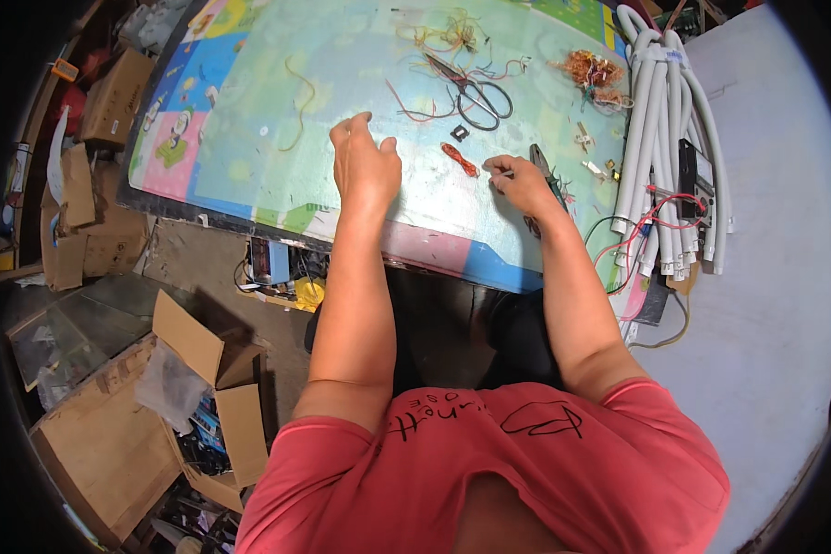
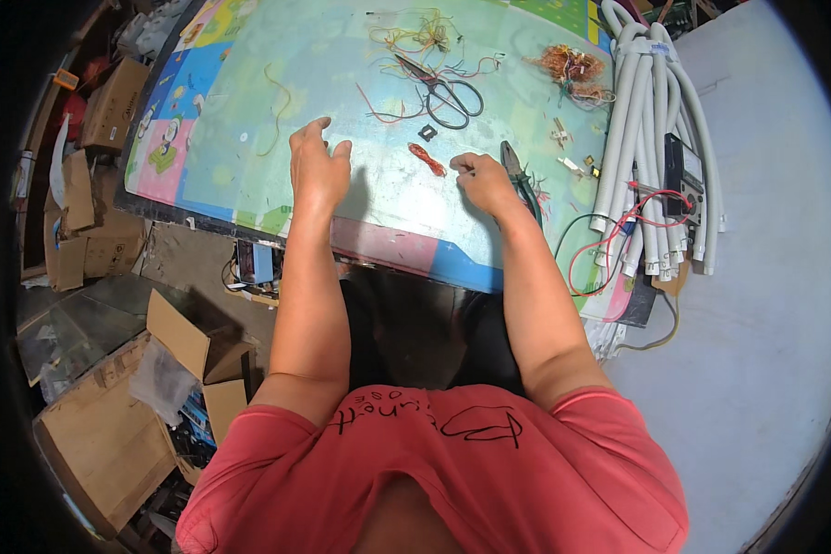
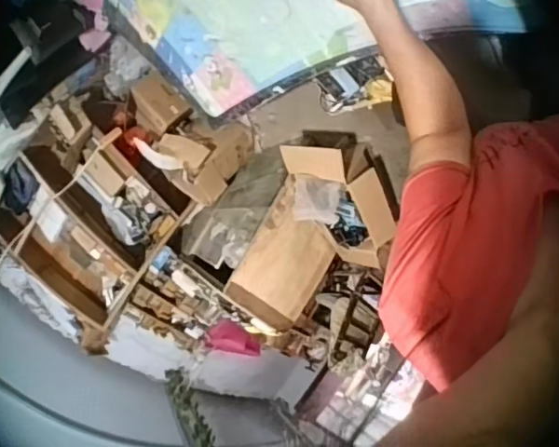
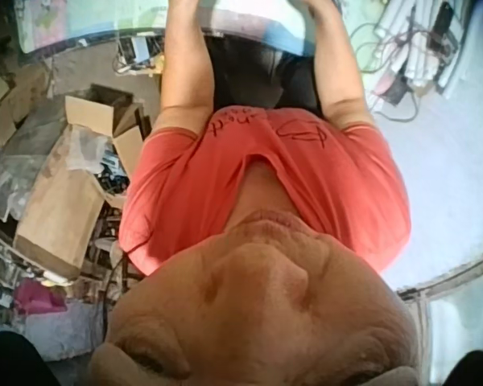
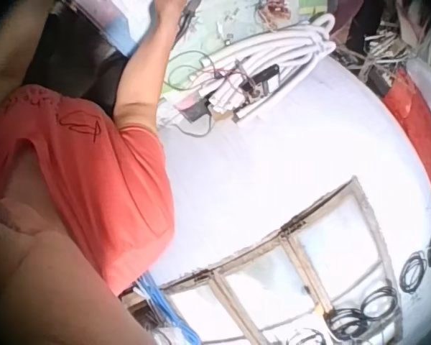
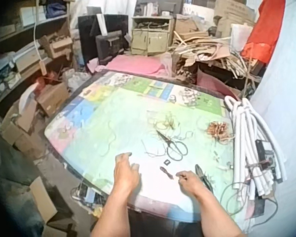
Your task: The person twists copper wires together by hand and inserts them into a small black plastic housing. They then use scissors to trim the wire ends and pliers to adjust the connection.
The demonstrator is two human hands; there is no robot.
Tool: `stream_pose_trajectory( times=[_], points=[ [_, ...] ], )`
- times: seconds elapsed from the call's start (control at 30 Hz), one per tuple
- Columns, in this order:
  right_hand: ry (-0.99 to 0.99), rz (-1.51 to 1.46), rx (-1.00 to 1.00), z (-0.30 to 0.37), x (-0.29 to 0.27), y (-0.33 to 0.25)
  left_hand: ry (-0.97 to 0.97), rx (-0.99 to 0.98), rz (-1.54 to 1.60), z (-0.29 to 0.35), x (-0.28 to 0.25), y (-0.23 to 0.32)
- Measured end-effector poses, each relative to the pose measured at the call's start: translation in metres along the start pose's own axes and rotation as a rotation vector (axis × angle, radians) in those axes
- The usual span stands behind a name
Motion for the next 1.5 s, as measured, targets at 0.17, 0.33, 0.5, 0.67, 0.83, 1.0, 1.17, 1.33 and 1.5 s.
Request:
stream_pose_trajectory(
  times=[0.17, 0.33, 0.5, 0.67, 0.83, 1.0, 1.17, 1.33, 1.5],
  points=[
    [0.173, 0.191, -0.008, 0.005, -0.009, -0.031, -0.001, -0.008, -0.024, -0.002, -0.002, -0.001],
    [0.278, 0.366, -0.043, 0.002, 0.015, -0.045, -0.028, -0.008, 0.016, -0.004, -0.001, 0.001],
    [0.233, 0.361, -0.042, -0.007, 0.025, -0.032, -0.068, -0.032, 0.029, -0.007, -0.006, -0.001],
    [0.417, -0.162, 0.192, -0.040, -0.046, 0.024, -0.055, 0.012, 0.069, -0.008, -0.008, -0.001],
    [0.600, -0.253, 0.258, -0.086, -0.105, 0.055, -0.109, -0.003, 0.119, -0.006, -0.011, 0.010],
    [0.634, 0.316, 0.021, -0.077, -0.061, -0.024, -0.115, -0.020, 0.115, -0.007, -0.012, 0.003],
    [0.299, 0.493, -0.068, -0.054, 0.021, -0.069, -0.139, -0.027, 0.109, -0.006, -0.011, 0.004],
    [0.348, 0.527, -0.025, -0.059, 0.024, -0.049, -0.153, -0.011, 0.102, -0.005, -0.010, 0.008],
    [0.066, -0.379, 0.077, -0.051, 0.025, -0.036, -0.195, -0.015, 0.096, -0.003, -0.007, 0.010]
  ],
)
Point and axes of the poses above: each hand's wrist, its own z-axis away from the middle knuckle, its own x-axis out of the palm, y = z × x, the point moved 7 cm from there along -z, towards the middle knuckle, and after that the axes turned 3 degrees about -y, right-handed, at the moved point
